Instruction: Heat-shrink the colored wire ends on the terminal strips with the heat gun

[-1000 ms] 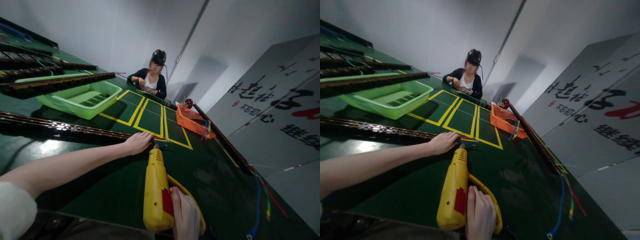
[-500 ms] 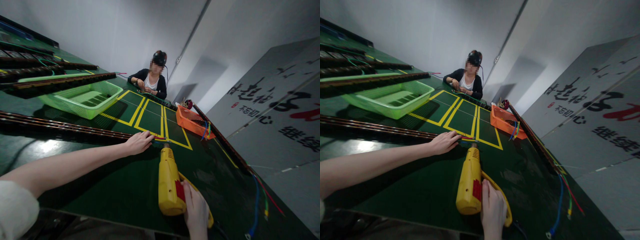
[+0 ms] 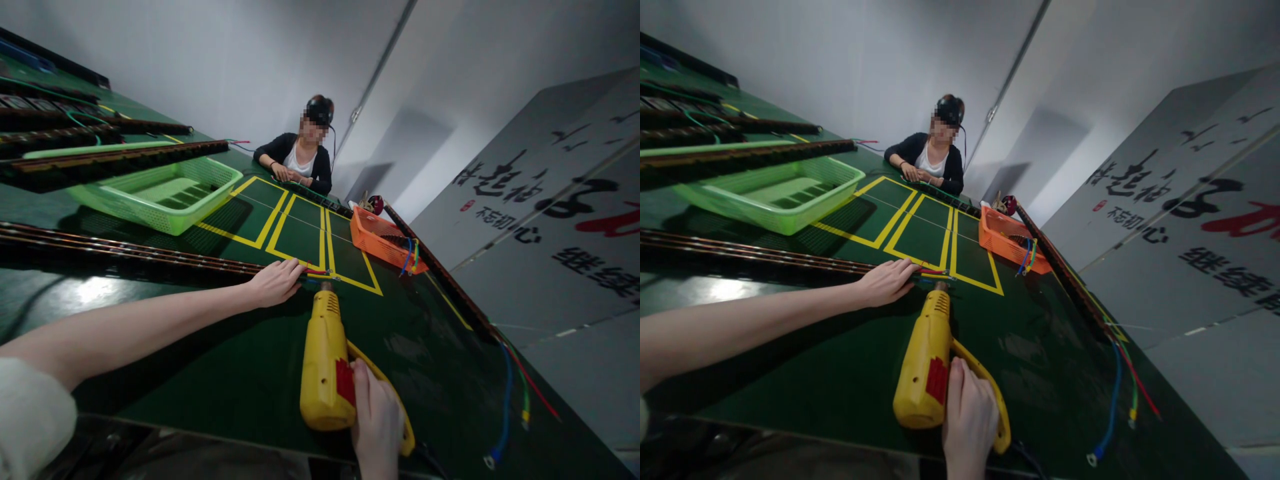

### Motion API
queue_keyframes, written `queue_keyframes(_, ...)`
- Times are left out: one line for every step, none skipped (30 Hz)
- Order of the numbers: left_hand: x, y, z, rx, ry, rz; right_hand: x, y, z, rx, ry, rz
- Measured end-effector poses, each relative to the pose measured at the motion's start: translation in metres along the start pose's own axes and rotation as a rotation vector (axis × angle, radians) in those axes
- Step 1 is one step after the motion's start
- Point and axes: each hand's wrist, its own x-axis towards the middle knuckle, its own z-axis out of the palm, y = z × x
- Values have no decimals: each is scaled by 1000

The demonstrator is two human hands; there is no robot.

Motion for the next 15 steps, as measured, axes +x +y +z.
queue_keyframes(0, 0, 0, 1, 0, 0, 0, -7, -2, -2, 6, -4)
queue_keyframes(0, 0, 0, 3, -1, 2, 1, -14, -4, -3, 11, -8)
queue_keyframes(0, -1, 0, 8, -3, 6, 2, -20, -7, -2, 14, -15)
queue_keyframes(0, -1, 0, 15, -10, 11, 3, -26, -9, 1, 17, -27)
queue_keyframes(1, -1, 0, 24, -20, 17, 3, -31, -12, 5, 20, -39)
queue_keyframes(1, -1, 0, 32, -33, 21, 4, -35, -14, 11, 21, -52)
queue_keyframes(1, -2, 0, 40, -46, 23, 4, -38, -16, 18, 22, -63)
queue_keyframes(1, -2, -1, 45, -56, 25, 5, -40, -17, 25, 21, -71)
queue_keyframes(1, -2, -1, 48, -63, 25, 4, -41, -18, 33, 19, -75)
queue_keyframes(2, -1, -1, 51, -65, 24, 4, -42, -18, 39, 18, -76)
queue_keyframes(2, -1, 0, 53, -65, 23, 4, -42, -18, 46, 17, -74)
queue_keyframes(2, -1, 0, 54, -64, 22, 4, -41, -18, 52, 14, -72)
queue_keyframes(3, -1, 1, 53, -62, 22, 4, -40, -17, 59, 8, -69)
queue_keyframes(3, -1, 2, 50, -61, 23, 3, -39, -17, 66, 1, -66)
queue_keyframes(3, -1, 2, 47, -59, 26, 3, -38, -16, 74, -9, -61)
